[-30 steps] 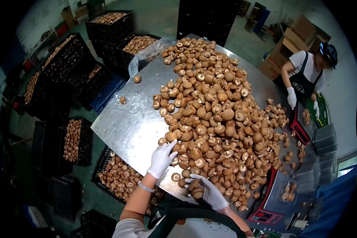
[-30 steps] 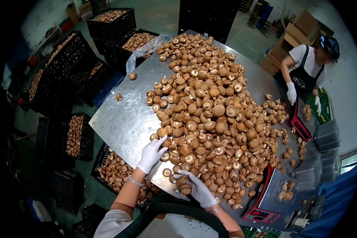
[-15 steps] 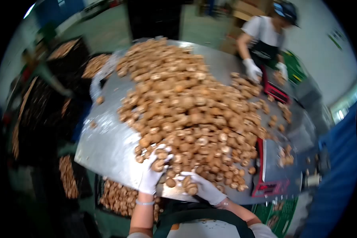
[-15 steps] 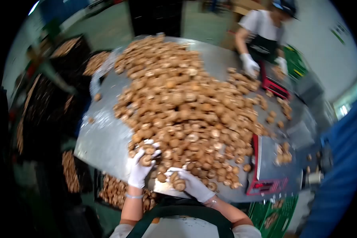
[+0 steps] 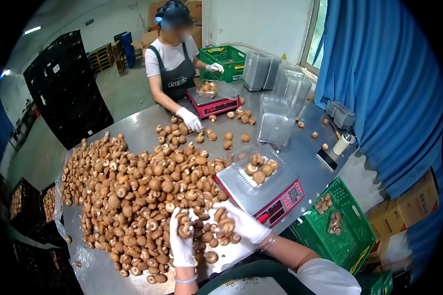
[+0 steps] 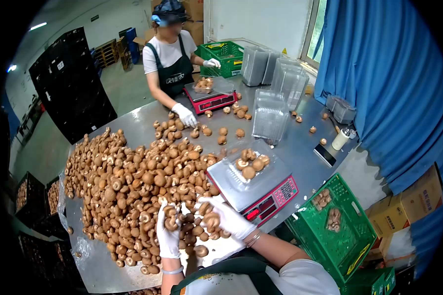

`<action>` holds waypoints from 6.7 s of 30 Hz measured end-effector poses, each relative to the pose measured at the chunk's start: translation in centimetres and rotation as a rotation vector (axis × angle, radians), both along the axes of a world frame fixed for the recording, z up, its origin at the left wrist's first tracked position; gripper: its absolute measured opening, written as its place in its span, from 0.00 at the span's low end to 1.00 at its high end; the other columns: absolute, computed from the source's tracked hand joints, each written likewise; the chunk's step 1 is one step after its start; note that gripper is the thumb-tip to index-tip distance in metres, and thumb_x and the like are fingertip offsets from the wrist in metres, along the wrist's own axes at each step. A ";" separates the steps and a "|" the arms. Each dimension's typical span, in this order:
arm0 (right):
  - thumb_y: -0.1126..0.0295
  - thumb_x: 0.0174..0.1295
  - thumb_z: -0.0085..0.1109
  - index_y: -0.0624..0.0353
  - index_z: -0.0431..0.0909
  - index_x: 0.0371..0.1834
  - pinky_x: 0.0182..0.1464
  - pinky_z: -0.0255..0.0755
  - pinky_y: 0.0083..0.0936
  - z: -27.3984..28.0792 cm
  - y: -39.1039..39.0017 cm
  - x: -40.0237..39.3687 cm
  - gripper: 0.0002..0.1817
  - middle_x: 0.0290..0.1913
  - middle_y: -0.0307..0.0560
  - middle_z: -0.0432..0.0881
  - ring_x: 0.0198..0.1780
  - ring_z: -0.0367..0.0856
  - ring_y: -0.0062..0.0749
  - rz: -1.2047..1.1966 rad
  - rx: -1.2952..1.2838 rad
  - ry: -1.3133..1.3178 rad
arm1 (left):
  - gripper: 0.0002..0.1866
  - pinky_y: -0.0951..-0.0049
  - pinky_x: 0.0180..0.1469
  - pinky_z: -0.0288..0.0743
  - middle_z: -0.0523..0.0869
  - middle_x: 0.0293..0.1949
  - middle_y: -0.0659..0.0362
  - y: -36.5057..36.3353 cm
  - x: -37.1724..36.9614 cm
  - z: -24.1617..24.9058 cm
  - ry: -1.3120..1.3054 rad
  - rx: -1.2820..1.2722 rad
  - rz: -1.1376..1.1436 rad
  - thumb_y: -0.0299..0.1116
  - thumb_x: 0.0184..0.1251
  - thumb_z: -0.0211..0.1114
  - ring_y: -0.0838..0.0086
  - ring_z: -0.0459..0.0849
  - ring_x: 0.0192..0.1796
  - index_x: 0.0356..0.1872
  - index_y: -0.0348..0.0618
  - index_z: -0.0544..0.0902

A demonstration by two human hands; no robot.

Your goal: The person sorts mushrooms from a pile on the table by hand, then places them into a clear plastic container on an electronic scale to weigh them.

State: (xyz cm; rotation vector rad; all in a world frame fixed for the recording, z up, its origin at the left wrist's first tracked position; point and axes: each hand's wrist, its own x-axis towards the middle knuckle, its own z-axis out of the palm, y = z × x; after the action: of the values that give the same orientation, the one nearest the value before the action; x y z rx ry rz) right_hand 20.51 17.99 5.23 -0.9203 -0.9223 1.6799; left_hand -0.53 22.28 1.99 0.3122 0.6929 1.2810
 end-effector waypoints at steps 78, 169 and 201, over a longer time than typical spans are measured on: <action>0.63 0.57 0.68 0.57 0.81 0.48 0.50 0.75 0.36 -3.9 0.8 -19.8 0.17 0.46 0.49 0.84 0.47 0.82 0.45 0.526 1.145 -0.901 | 0.13 0.72 0.49 0.79 0.86 0.47 0.50 -24.3 -22.5 -6.5 1.189 -0.270 0.630 0.31 0.67 0.64 0.67 0.87 0.45 0.49 0.35 0.83; 0.74 0.59 0.62 0.59 0.77 0.53 0.66 0.66 0.37 3.0 1.9 18.2 0.17 0.62 0.55 0.75 0.65 0.73 0.50 -0.499 0.630 -1.103 | 0.25 0.70 0.63 0.72 0.81 0.57 0.52 0.4 14.2 4.0 0.927 0.547 -0.158 0.23 0.60 0.67 0.70 0.78 0.60 0.60 0.37 0.77; 0.77 0.62 0.59 0.57 0.69 0.70 0.45 0.76 0.22 -2.5 -0.9 25.0 0.30 0.48 0.47 0.84 0.37 0.80 0.22 -0.480 0.234 -0.907 | 0.23 0.58 0.56 0.74 0.78 0.49 0.50 10.5 8.3 -9.1 2.034 0.356 0.080 0.32 0.54 0.72 0.53 0.77 0.53 0.52 0.41 0.79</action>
State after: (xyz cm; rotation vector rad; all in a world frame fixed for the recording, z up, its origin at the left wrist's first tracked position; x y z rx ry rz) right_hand 45.51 17.10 2.73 -1.6238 -1.3032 0.6891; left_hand 7.75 32.80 -7.10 1.9986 2.1114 0.7506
